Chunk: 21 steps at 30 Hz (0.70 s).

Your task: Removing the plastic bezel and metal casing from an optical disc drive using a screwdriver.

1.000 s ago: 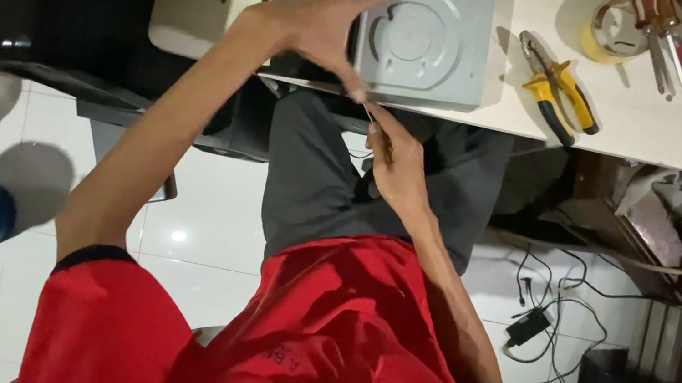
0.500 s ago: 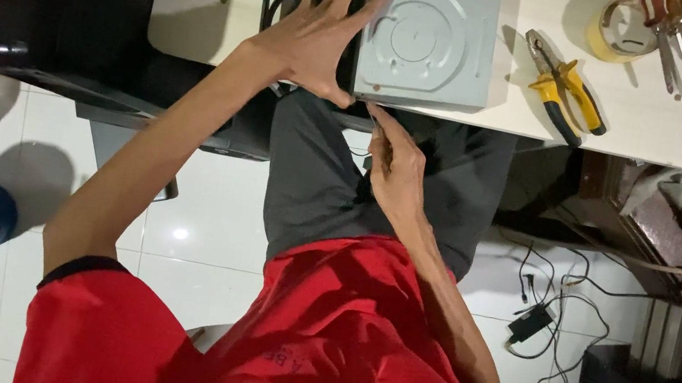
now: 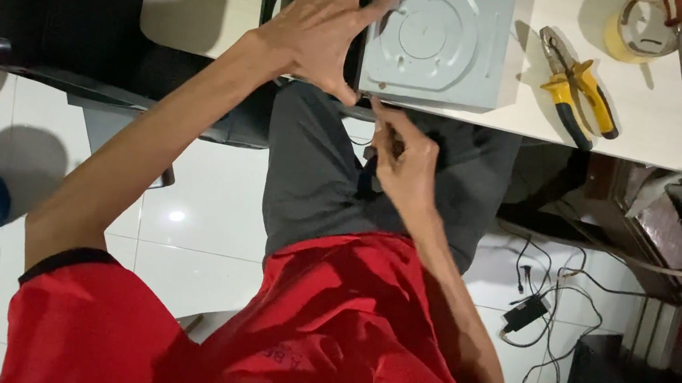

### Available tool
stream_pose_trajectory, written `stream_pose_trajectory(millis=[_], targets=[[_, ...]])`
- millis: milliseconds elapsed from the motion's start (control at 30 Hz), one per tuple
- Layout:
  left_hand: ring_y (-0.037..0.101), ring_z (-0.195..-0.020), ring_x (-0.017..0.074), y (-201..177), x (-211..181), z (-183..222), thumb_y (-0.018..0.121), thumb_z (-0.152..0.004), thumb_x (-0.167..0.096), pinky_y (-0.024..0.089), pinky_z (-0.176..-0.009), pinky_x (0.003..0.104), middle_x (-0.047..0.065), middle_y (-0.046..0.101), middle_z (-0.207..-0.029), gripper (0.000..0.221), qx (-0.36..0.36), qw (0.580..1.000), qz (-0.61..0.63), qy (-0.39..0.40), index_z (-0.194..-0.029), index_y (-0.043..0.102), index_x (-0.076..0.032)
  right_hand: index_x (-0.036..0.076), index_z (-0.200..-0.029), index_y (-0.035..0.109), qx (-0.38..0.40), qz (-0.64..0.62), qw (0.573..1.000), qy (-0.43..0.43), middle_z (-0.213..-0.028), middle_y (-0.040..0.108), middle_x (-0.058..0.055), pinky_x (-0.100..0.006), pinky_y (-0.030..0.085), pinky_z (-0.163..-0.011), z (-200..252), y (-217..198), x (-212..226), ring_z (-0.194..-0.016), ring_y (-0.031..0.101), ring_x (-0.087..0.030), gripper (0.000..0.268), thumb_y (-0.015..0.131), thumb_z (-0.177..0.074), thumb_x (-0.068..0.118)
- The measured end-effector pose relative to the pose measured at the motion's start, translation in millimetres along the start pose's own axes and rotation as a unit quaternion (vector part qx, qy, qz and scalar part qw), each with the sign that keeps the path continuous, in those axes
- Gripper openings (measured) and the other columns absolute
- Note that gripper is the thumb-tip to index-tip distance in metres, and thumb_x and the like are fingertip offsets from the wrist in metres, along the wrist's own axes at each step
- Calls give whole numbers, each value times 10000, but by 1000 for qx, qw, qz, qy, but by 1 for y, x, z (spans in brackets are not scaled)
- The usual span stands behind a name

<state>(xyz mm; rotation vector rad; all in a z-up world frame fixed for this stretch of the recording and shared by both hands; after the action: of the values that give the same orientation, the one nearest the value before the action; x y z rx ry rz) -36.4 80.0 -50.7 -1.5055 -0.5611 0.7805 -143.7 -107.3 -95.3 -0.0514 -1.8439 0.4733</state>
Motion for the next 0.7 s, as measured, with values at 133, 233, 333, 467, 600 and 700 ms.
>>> stream_pose_trajectory(millis=[133, 233, 333, 467, 600, 700], targets=[[167, -1528, 523, 0, 1, -1, 906, -527, -701, 91, -1221, 693, 336, 149, -1607, 1485, -16, 1000, -7, 2, -1654, 163, -84, 29, -1323, 682, 76, -20, 996, 30, -864, 694, -61, -289, 455, -587, -18, -16, 5, -665, 563, -110, 280, 565, -1077, 96], [208, -1516, 539, 0, 0, -1, 882, -511, -726, 73, -1218, 683, 340, 163, -1604, 1489, -15, 1000, -9, 3, -1657, 176, -89, 6, -1291, 690, 126, -25, 991, 40, -931, 725, -110, -325, 482, -605, -30, -24, 15, -696, 624, -157, 276, 560, -1067, 101], [193, -1524, 528, 2, 3, -1, 882, -529, -725, 68, -1232, 663, 335, 146, -1614, 1486, -7, 1000, -5, 7, -1660, 151, -98, 13, -1241, 683, 140, 12, 990, 31, -855, 686, -90, -315, 430, -597, -31, -24, 20, -646, 551, -146, 235, 546, -1056, 62], [342, -1504, 611, 4, 3, 3, 862, -593, -683, -37, -1204, 722, 272, 107, -1635, 1393, -7, 1000, 25, -3, -1663, 167, -125, -22, -1364, 556, 143, 83, 986, -6, -1228, 695, -197, -404, 503, -894, -22, -20, 48, -1091, 684, -370, 318, 449, -1068, 23], [398, -1644, 515, 2, -26, 31, 859, -802, -623, -158, -1223, 669, 244, -131, -1678, 1314, 10, 995, 60, -75, -1706, 61, -101, 60, -1031, 590, 190, 148, 964, 113, -902, 656, -108, -400, 415, -679, -15, -39, 49, -781, 607, -294, 202, 406, -1083, 125], [745, -1096, 189, 25, -65, 55, 1133, -782, -503, 11, -1362, 682, 185, -184, -1755, 1614, -192, 971, 70, -125, -1710, -159, -227, 82, -946, 529, 204, 223, 935, 186, -713, 659, -142, -452, 471, -599, -28, -70, 29, -603, 648, -314, 347, 405, -1122, 354]])
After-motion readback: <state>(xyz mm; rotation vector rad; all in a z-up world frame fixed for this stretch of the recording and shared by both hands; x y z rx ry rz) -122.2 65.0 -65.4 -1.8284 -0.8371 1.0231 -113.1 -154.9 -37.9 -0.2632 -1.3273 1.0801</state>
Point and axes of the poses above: each hand's wrist, its own z-axis away from the middle knuckle, its own y-axis out of the palm, x = y × z, the point moved 4 cm from there along -z, towards the middle knuckle
